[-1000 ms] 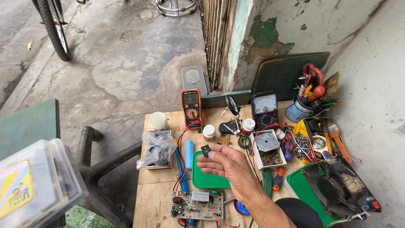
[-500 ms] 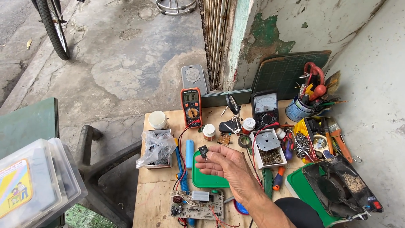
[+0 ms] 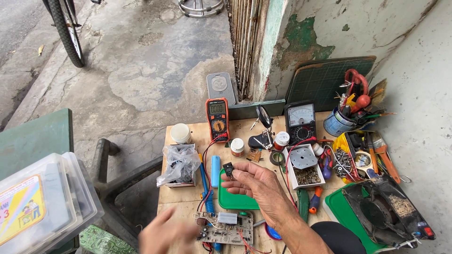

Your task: Selecting an electronic component from a storage container and using a multimeter to test a circuit board.

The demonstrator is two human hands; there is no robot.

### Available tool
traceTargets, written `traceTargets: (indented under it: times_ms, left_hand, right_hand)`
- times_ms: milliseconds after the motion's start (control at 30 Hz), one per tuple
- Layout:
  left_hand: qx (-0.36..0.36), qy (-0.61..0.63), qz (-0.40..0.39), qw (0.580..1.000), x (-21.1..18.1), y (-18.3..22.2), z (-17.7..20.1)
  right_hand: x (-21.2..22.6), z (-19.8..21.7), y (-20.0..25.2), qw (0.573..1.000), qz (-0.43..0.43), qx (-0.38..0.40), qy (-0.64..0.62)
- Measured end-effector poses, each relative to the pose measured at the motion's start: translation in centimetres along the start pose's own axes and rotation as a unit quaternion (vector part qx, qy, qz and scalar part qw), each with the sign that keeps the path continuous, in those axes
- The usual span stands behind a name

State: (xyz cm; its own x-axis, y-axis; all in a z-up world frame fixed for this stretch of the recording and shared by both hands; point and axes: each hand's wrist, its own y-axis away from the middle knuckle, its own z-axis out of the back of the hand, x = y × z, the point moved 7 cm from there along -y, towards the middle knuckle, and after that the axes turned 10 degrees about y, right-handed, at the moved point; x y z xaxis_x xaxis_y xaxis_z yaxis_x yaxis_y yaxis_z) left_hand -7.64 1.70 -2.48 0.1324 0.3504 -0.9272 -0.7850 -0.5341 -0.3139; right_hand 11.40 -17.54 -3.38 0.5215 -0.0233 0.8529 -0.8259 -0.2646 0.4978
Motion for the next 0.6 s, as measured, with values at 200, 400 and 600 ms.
traceTargets:
  times_ms: [200, 400, 600]
  left_hand:
    - [-0.066, 0.122, 0.251, 0.958, 1.1, -1.6, -9.6]
    - [-0.061, 0.281, 0.31, 0.906, 4.6, -1.7, -12.9]
    - [-0.093, 0.369, 0.4, 0.834, 4.1, -2.2, -13.0]
  right_hand:
    - [-1.0, 0.4, -0.8, 0.999, 0.031, 0.019, 0.01]
    - [-1.4, 0.5, -1.1, 0.997, 0.066, 0.027, 0.03]
    - [-1.7, 0.6, -0.9, 0.997, 0.071, 0.027, 0.014]
